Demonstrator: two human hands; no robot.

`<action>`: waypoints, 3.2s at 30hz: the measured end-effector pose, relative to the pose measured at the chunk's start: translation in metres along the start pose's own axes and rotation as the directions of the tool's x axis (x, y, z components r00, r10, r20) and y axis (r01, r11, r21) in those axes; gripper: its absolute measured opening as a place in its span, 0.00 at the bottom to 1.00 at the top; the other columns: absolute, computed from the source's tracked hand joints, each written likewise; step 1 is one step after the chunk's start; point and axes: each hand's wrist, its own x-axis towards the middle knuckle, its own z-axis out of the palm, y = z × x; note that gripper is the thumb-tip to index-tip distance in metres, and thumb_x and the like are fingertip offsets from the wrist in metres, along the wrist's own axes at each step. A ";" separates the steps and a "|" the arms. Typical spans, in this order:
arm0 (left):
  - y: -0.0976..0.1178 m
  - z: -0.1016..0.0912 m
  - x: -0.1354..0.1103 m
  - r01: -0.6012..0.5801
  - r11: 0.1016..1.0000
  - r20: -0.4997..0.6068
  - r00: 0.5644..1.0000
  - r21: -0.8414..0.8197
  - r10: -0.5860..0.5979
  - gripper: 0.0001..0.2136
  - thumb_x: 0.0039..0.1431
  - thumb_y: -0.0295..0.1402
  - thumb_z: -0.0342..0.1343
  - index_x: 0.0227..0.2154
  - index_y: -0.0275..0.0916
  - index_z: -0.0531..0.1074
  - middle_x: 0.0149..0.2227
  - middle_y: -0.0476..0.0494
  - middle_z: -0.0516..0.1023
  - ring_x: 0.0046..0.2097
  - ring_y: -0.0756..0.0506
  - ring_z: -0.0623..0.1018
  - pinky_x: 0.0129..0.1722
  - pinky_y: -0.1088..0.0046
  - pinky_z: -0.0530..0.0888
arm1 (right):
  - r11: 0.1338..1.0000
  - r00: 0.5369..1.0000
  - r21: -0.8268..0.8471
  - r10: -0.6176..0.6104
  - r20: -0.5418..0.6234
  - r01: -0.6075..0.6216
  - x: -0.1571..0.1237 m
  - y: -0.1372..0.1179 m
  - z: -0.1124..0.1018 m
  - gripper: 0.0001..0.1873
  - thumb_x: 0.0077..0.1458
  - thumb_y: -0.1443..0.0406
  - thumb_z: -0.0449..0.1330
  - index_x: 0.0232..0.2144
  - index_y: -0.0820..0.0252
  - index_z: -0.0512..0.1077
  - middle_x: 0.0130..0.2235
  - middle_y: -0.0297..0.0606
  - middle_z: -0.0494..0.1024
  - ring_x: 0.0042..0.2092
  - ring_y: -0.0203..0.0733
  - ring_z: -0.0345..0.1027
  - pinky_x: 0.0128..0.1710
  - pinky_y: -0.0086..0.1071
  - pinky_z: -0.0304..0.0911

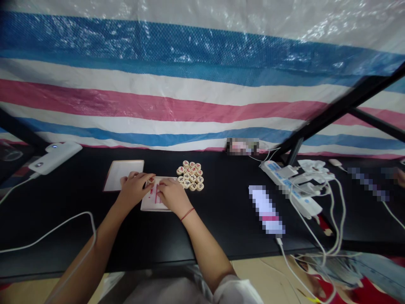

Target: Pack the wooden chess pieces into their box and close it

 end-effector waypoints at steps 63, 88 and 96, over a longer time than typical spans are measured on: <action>0.007 0.019 0.000 -0.158 0.983 -0.123 0.982 -0.092 0.147 0.13 0.61 0.33 0.51 0.49 0.46 0.70 0.49 0.43 0.78 0.51 0.40 0.75 0.52 0.56 0.59 | 0.981 0.986 0.195 0.010 -0.164 0.023 0.009 0.012 0.006 0.13 0.53 0.78 0.53 0.37 0.61 0.71 0.44 0.44 0.74 0.46 0.42 0.70 0.49 0.35 0.67; 0.010 0.023 -0.004 -0.161 0.985 -0.129 0.980 -0.055 0.153 0.13 0.62 0.34 0.51 0.48 0.48 0.73 0.47 0.46 0.78 0.49 0.42 0.75 0.50 0.57 0.62 | 0.765 0.766 -0.270 0.630 0.127 -0.585 0.050 0.104 -0.069 0.17 0.52 0.54 0.62 0.38 0.59 0.79 0.40 0.44 0.81 0.44 0.49 0.75 0.41 0.32 0.64; 0.008 0.023 -0.004 -0.180 0.981 -0.145 0.975 -0.067 0.169 0.13 0.62 0.34 0.51 0.48 0.48 0.73 0.46 0.45 0.78 0.48 0.42 0.75 0.50 0.56 0.61 | 0.752 0.741 -0.333 0.645 0.187 -0.569 0.064 0.107 -0.072 0.13 0.45 0.65 0.65 0.36 0.62 0.79 0.41 0.48 0.80 0.45 0.48 0.74 0.43 0.32 0.65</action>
